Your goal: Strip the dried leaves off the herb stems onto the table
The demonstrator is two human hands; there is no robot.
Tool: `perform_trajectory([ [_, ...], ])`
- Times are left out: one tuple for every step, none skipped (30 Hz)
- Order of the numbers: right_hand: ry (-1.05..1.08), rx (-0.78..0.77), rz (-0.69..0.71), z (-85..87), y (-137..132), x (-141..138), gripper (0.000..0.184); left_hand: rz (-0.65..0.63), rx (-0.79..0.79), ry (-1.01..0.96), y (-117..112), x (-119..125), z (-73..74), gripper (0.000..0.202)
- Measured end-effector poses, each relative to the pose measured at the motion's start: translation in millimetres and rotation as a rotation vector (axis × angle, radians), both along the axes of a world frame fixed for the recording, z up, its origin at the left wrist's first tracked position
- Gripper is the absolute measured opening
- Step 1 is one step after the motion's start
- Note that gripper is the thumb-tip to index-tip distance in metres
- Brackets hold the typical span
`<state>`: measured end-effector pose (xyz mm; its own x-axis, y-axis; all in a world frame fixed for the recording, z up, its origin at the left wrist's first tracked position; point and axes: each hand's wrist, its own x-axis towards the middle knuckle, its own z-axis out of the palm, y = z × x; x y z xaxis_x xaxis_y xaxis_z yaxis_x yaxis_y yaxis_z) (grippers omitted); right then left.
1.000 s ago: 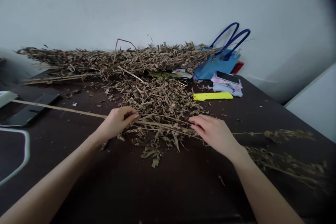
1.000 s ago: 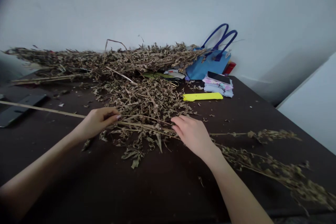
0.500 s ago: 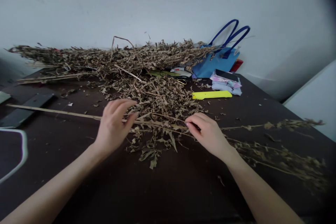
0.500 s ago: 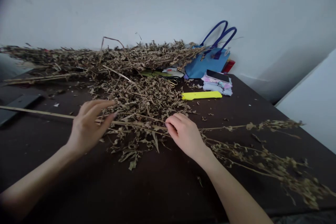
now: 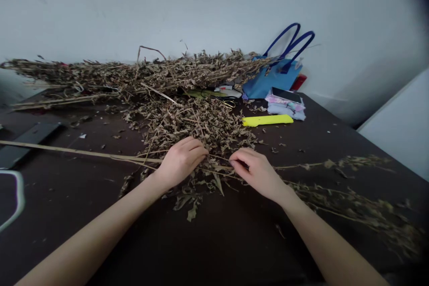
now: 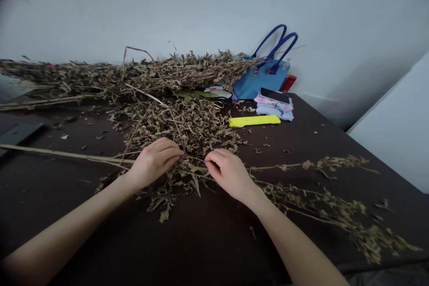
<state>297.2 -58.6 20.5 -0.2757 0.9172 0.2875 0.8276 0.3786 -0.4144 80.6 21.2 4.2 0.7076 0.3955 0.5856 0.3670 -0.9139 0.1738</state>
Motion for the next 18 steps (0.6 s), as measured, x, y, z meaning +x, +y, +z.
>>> perform_trajectory([
  [-0.004,-0.006,0.003,-0.8,0,0,0.014,-0.003,-0.023,-0.027,0,-1,-1.5,0.015],
  [-0.008,-0.011,0.007,-1.6,1,-1,0.014,0.004,-0.054,-0.048,0,-2,-2.6,0.015],
  [-0.011,-0.014,0.011,-2.5,1,-1,0.014,0.022,-0.089,-0.064,0,-3,-3.2,0.015],
  [-0.012,-0.016,0.013,-3.3,2,-1,0.014,0.052,-0.123,-0.077,2,-6,-3.4,0.016],
  [-0.012,-0.018,0.015,-4.1,2,-2,0.014,0.093,-0.152,-0.087,4,-8,-3.2,0.016],
  [-0.010,-0.021,0.018,-4.8,2,-2,0.014,0.139,-0.170,-0.091,8,-11,-2.6,0.016],
  [-0.008,-0.024,0.021,-5.3,2,-2,0.014,0.187,-0.178,-0.086,11,-15,-1.7,0.016],
  [-0.006,-0.027,0.024,-5.6,2,-1,0.014,0.234,-0.176,-0.076,16,-19,-0.7,0.015],
  [-0.005,-0.029,0.025,-5.7,2,-1,0.014,0.281,-0.167,-0.058,19,-22,0.4,0.016],
  [-0.005,-0.030,0.026,-5.6,2,-1,0.015,0.331,-0.149,-0.030,23,-26,1.5,0.016],
  [-0.007,-0.028,0.028,-5.3,2,-1,0.015,0.378,-0.121,0.002,25,-28,2.5,0.017],
  [-0.010,-0.022,0.028,-5.0,1,-1,0.015,0.425,-0.087,0.032,27,-29,3.3,0.017],
  [-0.013,-0.014,0.031,-4.6,1,-1,0.015,0.463,-0.054,0.054,27,-30,4.0,0.019],
  [-0.015,-0.004,0.035,-4.3,1,-2,0.015,0.484,-0.028,0.063,26,-29,4.5,0.021],
  [-0.017,0.006,0.043,-4.3,0,-2,0.015,0.487,-0.017,0.055,25,-28,4.8,0.023],
  [-0.019,0.014,0.052,-4.4,0,-2,0.015,0.471,-0.026,0.033,22,-26,5.0,0.025],
  [-0.020,0.023,0.061,-4.7,0,-3,0.016,0.439,-0.060,0.000,20,-23,5.1,0.024],
  [-0.022,0.031,0.070,-5.2,-1,-3,0.016,0.400,-0.113,-0.037,17,-20,5.1,0.024],
])
